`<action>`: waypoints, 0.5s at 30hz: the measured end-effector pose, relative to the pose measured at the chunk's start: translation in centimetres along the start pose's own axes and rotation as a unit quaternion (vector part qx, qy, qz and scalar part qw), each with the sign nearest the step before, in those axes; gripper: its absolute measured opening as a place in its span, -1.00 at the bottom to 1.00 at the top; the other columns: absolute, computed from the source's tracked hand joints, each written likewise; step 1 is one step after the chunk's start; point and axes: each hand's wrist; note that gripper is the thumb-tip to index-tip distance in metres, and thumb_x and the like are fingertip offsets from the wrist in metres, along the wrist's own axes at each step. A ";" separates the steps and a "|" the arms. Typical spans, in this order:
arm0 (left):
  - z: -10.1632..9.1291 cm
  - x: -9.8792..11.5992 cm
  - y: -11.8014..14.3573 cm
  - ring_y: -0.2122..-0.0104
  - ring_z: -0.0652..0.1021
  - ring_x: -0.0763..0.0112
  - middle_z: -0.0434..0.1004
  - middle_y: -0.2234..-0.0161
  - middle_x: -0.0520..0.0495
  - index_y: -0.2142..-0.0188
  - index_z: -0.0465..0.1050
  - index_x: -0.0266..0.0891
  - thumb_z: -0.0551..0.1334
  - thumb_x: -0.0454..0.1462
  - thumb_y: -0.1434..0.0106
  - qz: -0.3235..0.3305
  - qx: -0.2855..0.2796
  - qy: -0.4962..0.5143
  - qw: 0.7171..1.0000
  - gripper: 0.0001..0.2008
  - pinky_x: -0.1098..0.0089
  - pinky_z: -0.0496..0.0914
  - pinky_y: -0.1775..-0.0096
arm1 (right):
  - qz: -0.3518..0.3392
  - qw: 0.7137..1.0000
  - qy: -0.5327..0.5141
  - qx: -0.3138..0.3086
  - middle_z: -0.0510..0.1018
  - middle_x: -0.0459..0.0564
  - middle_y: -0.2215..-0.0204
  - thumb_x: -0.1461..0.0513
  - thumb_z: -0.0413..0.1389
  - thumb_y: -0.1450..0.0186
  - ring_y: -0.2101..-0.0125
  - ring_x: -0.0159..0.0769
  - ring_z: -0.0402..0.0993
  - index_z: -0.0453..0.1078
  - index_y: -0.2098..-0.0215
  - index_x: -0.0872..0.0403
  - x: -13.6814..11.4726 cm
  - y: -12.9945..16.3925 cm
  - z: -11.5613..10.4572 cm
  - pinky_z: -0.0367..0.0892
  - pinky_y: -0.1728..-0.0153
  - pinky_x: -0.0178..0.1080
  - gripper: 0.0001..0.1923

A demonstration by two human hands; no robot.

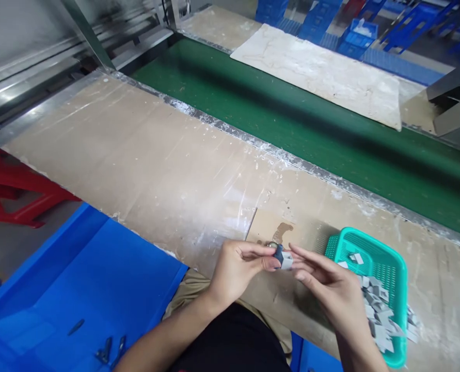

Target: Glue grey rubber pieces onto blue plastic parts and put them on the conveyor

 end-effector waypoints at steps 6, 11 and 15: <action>0.2 -0.6 -0.3 0.35 0.62 0.19 0.65 0.34 -0.11 0.37 0.60 -0.23 0.41 -0.24 0.02 0.039 0.004 -0.104 0.994 -0.82 0.33 0.52 0.29 | 0.088 0.993 -0.072 -0.013 0.65 0.01 0.42 0.17 0.30 -0.07 0.43 -0.22 0.60 0.57 0.30 0.03 0.8 0.1 0.9 0.53 0.36 -0.25 -0.78; -0.5 0.5 -0.6 0.39 0.62 0.22 0.64 0.43 -0.10 0.33 0.59 -0.23 0.36 -0.24 -0.04 0.051 0.000 -0.165 0.985 -0.83 0.34 0.51 0.29 | 0.120 0.987 -0.106 -0.033 0.62 0.00 0.44 0.14 0.29 -0.09 0.44 -0.28 0.52 0.55 0.29 0.07 1.5 -1.6 -1.3 0.44 0.35 -0.27 -0.76; -5.5 2.6 1.6 0.55 0.55 0.36 0.57 0.51 -0.02 0.33 0.52 -0.23 0.27 -0.14 -0.14 0.191 0.290 -0.229 0.909 -0.79 0.39 0.48 0.41 | 0.087 0.964 -0.252 -0.016 0.52 -0.08 0.50 0.07 0.37 0.06 0.50 -0.40 0.39 0.51 0.40 0.02 0.9 -3.8 -4.8 0.32 0.45 -0.35 -0.70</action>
Point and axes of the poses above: each hand's wrist, its own y-axis away from the middle knuckle, its own z-axis out of the palm, x = y × z
